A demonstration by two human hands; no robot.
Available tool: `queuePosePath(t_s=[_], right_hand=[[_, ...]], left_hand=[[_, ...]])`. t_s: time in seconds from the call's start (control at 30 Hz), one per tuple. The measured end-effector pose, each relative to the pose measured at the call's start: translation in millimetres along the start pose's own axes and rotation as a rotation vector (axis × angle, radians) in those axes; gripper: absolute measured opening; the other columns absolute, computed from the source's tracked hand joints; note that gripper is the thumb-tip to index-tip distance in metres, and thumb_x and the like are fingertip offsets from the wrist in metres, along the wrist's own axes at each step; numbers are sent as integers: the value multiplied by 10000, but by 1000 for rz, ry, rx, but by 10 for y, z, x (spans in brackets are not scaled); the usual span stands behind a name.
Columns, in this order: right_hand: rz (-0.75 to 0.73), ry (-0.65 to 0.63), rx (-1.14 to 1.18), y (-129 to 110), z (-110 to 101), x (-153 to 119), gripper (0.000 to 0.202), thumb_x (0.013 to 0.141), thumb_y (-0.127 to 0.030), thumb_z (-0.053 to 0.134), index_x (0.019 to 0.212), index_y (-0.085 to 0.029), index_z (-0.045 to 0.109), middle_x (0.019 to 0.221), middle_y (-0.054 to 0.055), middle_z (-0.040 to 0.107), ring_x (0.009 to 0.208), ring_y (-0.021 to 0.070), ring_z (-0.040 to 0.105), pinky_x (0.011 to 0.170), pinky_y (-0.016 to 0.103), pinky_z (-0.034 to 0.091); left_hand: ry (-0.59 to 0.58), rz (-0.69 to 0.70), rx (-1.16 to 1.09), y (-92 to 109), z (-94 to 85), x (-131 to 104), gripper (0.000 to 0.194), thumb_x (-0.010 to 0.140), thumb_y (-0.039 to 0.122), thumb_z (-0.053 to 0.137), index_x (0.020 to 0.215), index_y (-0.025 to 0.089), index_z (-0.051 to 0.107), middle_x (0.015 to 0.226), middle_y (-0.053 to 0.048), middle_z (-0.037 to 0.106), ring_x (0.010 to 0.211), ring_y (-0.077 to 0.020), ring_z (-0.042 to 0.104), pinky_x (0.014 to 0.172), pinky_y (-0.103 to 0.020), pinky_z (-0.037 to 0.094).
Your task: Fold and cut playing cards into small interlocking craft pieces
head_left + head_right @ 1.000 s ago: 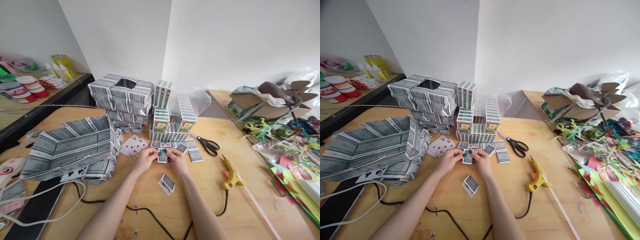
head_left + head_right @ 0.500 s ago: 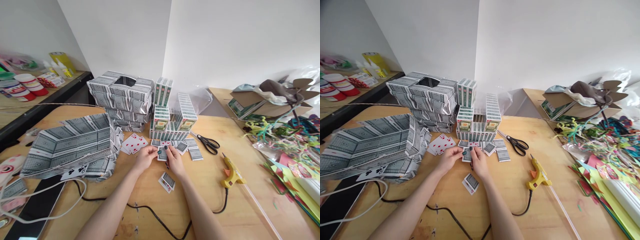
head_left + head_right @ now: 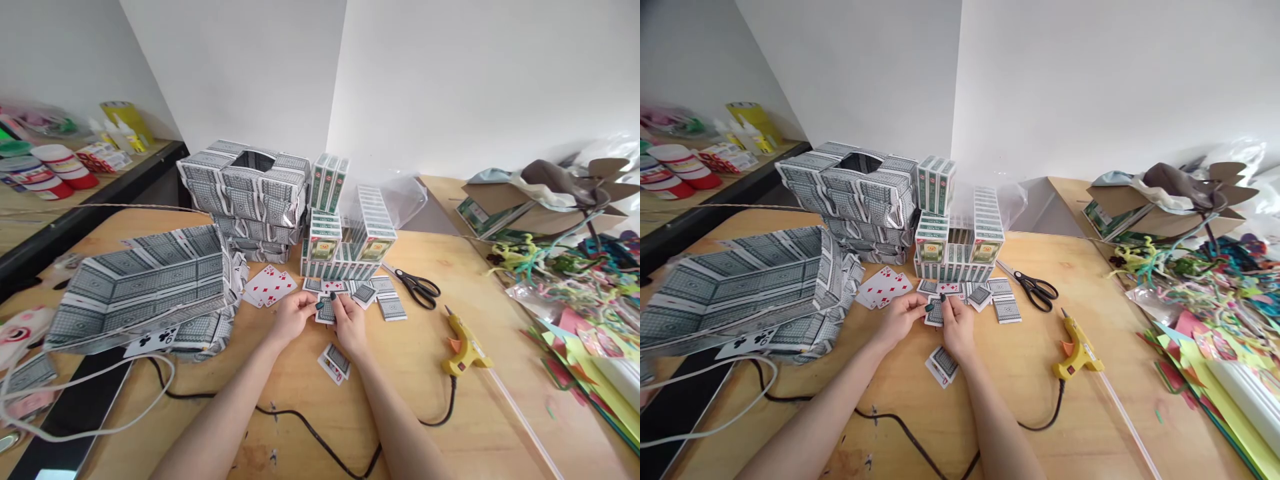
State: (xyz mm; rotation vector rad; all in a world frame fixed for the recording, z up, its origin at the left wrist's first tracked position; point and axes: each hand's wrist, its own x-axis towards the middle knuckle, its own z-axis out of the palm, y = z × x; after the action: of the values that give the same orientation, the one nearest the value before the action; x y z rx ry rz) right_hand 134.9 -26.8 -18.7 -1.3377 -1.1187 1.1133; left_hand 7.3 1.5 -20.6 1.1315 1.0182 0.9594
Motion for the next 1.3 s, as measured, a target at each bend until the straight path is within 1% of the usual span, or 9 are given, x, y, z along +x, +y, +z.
queuePosePath(t_s=[0.17, 0.33, 0.4, 0.6, 0.77, 0.87, 0.97, 1.13, 1.3], right_hand=[[-38, 11, -37, -10, -17, -22, 386, 794, -520, 431, 578, -202, 390, 469, -50, 366, 395, 93, 368, 372, 218, 277], [59, -123, -47, -50, -52, -32, 443, 791, -593, 359, 597, -200, 427, 379, -60, 361, 325, 94, 331, 337, 225, 225], [62, -138, -65, -46, -61, -25, 458, 787, -606, 352, 588, -200, 429, 363, -63, 354, 322, 93, 313, 342, 228, 212], [-39, -108, -169, 28, -72, 5, 445, 803, -567, 368, 552, -202, 408, 393, -50, 376, 374, 98, 322, 390, 234, 229], [-76, -62, -216, -6, -72, -11, 463, 800, -558, 381, 505, -202, 381, 387, -42, 382, 381, 99, 331, 399, 237, 244], [9, -81, -138, -43, -72, -23, 466, 791, -583, 371, 524, -201, 391, 345, -52, 386, 315, 91, 336, 351, 228, 237], [106, -193, 22, -70, -71, -21, 415, 783, -590, 379, 641, -202, 420, 371, -63, 453, 264, 92, 391, 304, 206, 262], [117, -279, 181, -83, -55, 4, 332, 766, -538, 460, 846, -221, 403, 473, -72, 548, 304, 110, 504, 336, 205, 387], [96, -271, 129, -69, -45, 6, 338, 765, -532, 458, 865, -211, 422, 465, -73, 539, 296, 105, 501, 315, 193, 372]], left_hand=[[-11, -12, -18, 25, 23, -22, 169, 616, 287, 646, 637, 125, 601, 598, -8, 585, 574, -121, 515, 562, -234, 410], [-22, -27, -45, 54, 29, -31, 181, 595, 292, 661, 652, 125, 623, 600, -14, 595, 587, -130, 521, 577, -244, 417], [-10, -27, -45, 58, 28, -29, 183, 587, 292, 665, 650, 126, 620, 605, -13, 596, 591, -130, 522, 574, -241, 417], [1, -14, -23, 25, 11, -12, 165, 598, 279, 654, 644, 124, 619, 594, -7, 584, 560, -113, 499, 547, -226, 400], [-25, 8, 27, -9, 7, 3, 182, 629, 300, 640, 682, 126, 642, 605, -20, 593, 589, -131, 516, 563, -235, 406], [-8, 5, 32, 14, 19, 10, 219, 647, 333, 626, 705, 122, 640, 592, -15, 582, 580, -130, 512, 560, -233, 396], [39, 23, 45, 67, 5, 17, 223, 666, 350, 597, 686, 130, 622, 550, 14, 543, 533, -106, 472, 537, -220, 370], [85, 122, 221, 112, -66, 0, 185, 713, 329, 532, 674, 154, 579, 521, 39, 483, 519, -100, 442, 522, -205, 341], [77, 206, 517, 80, -82, -28, 284, 769, 363, 468, 575, 164, 525, 509, 29, 468, 507, -100, 403, 491, -204, 280]])
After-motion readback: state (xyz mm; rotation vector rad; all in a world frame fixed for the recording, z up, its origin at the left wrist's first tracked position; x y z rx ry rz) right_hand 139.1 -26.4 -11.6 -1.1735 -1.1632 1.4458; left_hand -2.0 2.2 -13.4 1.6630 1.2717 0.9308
